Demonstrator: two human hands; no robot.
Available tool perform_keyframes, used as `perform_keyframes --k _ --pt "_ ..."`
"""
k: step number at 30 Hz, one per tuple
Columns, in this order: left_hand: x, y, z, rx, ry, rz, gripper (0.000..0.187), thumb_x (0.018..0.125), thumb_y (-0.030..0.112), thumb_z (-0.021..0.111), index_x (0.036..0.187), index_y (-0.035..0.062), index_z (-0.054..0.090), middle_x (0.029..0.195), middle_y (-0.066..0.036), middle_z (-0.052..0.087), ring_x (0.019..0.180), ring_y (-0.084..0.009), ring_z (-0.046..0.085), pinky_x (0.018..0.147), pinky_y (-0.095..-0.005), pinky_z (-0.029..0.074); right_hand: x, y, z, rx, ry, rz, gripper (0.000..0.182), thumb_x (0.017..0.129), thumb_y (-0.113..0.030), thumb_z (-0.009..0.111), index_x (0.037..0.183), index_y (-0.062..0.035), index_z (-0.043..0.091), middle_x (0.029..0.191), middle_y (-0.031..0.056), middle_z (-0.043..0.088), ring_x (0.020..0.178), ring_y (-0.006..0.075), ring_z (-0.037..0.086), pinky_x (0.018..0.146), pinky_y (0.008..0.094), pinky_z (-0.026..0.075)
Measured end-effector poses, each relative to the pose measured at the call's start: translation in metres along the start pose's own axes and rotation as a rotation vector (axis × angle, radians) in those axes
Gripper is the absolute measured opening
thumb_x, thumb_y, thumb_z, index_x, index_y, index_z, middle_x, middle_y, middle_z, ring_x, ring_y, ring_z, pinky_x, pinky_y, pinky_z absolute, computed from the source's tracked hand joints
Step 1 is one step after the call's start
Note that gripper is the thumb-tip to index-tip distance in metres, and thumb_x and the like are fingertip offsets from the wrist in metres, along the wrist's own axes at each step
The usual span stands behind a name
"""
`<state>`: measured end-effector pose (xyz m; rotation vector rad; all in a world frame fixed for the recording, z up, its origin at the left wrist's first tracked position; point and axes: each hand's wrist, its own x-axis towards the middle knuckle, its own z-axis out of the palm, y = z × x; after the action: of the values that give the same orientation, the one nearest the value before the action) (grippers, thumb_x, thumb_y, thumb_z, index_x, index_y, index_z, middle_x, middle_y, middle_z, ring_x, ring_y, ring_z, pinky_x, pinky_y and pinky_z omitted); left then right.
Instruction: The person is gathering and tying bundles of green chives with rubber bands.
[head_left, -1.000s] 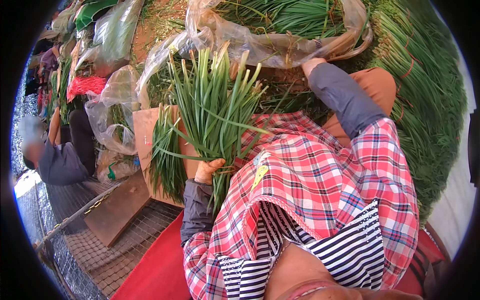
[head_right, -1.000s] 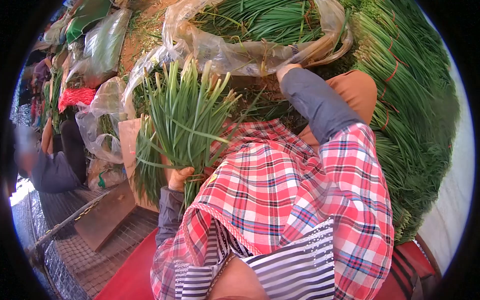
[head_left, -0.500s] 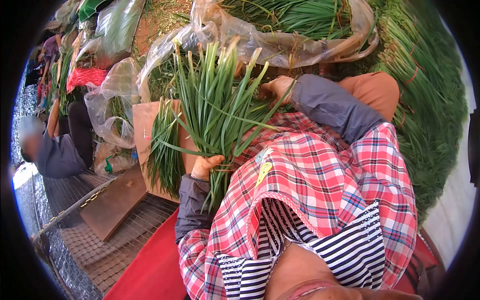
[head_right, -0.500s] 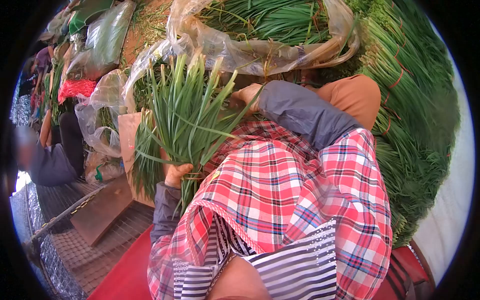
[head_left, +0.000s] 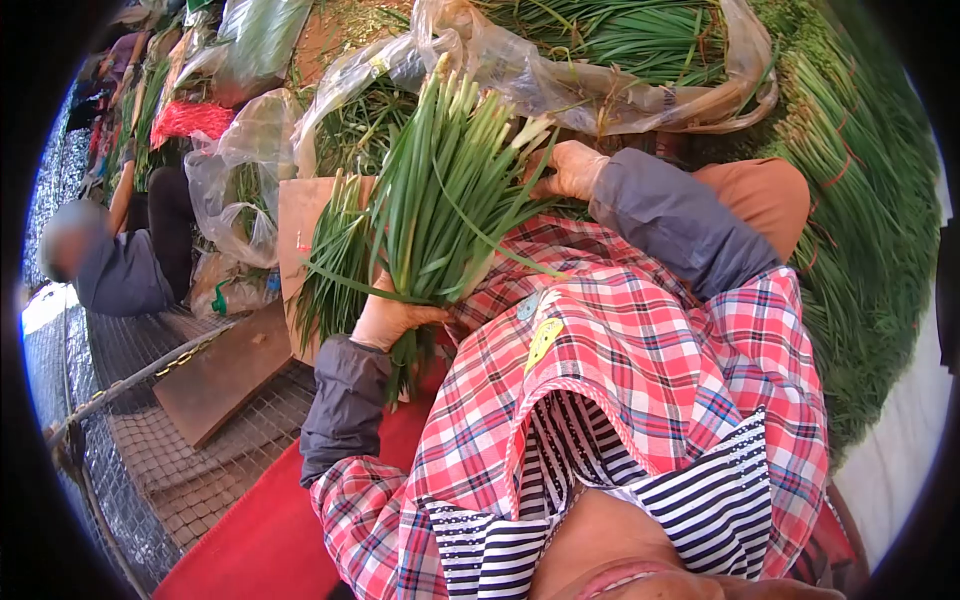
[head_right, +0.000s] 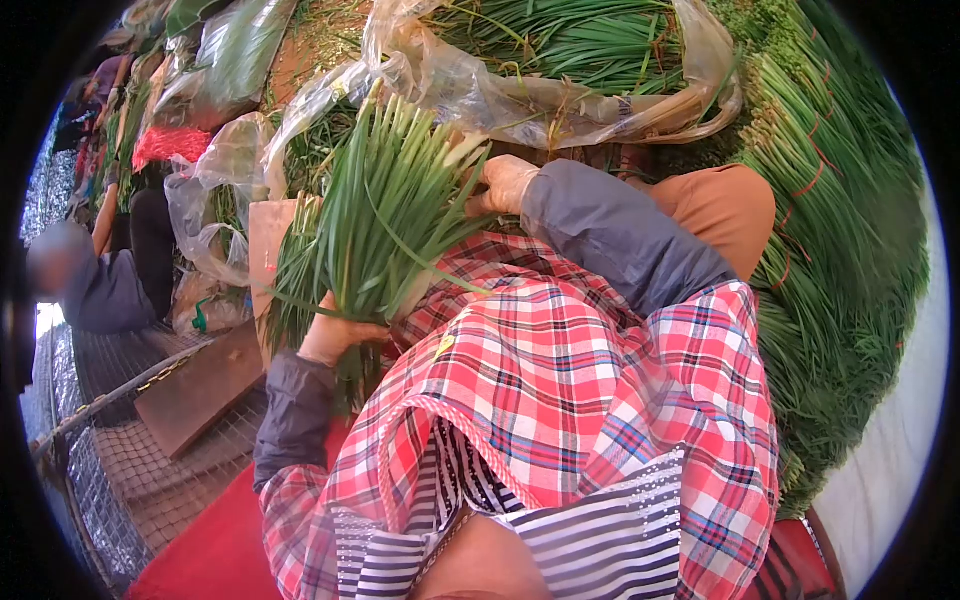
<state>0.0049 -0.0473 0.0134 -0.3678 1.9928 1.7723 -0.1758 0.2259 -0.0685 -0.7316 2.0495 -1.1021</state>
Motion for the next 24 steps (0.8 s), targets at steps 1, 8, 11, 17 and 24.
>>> perform_keyframes --k 1,8,11,17,24 --pt "0.002 -0.016 -0.003 0.061 0.007 -0.001 0.072 0.061 -0.011 0.068 0.124 0.0039 0.035 0.110 -0.009 0.056 0.095 -0.0189 0.057 0.082 -0.0331 0.048 0.003 0.006 0.005 -0.029 0.030 -0.016 0.029 0.072 -0.021 0.067 0.099 -0.0104 0.063 0.088 0.0121 0.064 0.085 0.0272 0.060 0.075 0.0355 0.045" --pt "0.011 -0.056 0.023 -0.056 0.341 0.159 0.061 0.063 -0.008 0.066 0.119 0.0034 0.043 0.109 -0.009 0.058 0.098 -0.0179 0.057 0.083 -0.0291 0.046 0.021 0.023 0.022 -0.479 0.307 -0.055 0.021 0.077 -0.030 0.056 0.092 -0.0174 0.063 0.083 0.0115 0.063 0.081 0.0313 0.060 0.067 0.0416 0.047" --pt "0.024 -0.058 0.008 -0.005 0.220 0.104 0.058 0.064 -0.002 0.069 0.117 0.0031 0.046 0.110 -0.009 0.058 0.096 -0.0170 0.057 0.082 -0.0287 0.046 0.031 0.029 0.031 -0.321 0.394 -0.125 0.027 0.082 -0.023 0.051 0.105 -0.0132 0.059 0.094 0.0149 0.061 0.088 0.0330 0.058 0.075 0.0408 0.046" --pt "0.002 -0.001 -0.002 -0.186 0.069 -0.154 0.041 0.065 -0.002 0.068 0.105 0.0014 0.057 0.091 -0.011 0.063 0.079 -0.0203 0.062 0.066 -0.0326 0.051 0.027 0.001 0.025 -0.345 0.341 0.075 0.034 0.082 -0.025 0.049 0.115 -0.0136 0.052 0.092 0.0170 0.061 0.088 0.0353 0.057 0.075 0.0433 0.045" --pt "0.001 0.002 -0.005 -0.258 0.061 -0.310 0.037 0.067 -0.002 0.065 0.103 0.0002 0.057 0.088 -0.011 0.063 0.073 -0.0208 0.062 0.060 -0.0325 0.051 0.031 0.059 -0.020 -0.361 0.457 0.373 0.025 0.083 -0.024 0.047 0.098 -0.0097 0.061 0.094 0.0187 0.061 0.091 0.0344 0.058 0.077 0.0420 0.045"
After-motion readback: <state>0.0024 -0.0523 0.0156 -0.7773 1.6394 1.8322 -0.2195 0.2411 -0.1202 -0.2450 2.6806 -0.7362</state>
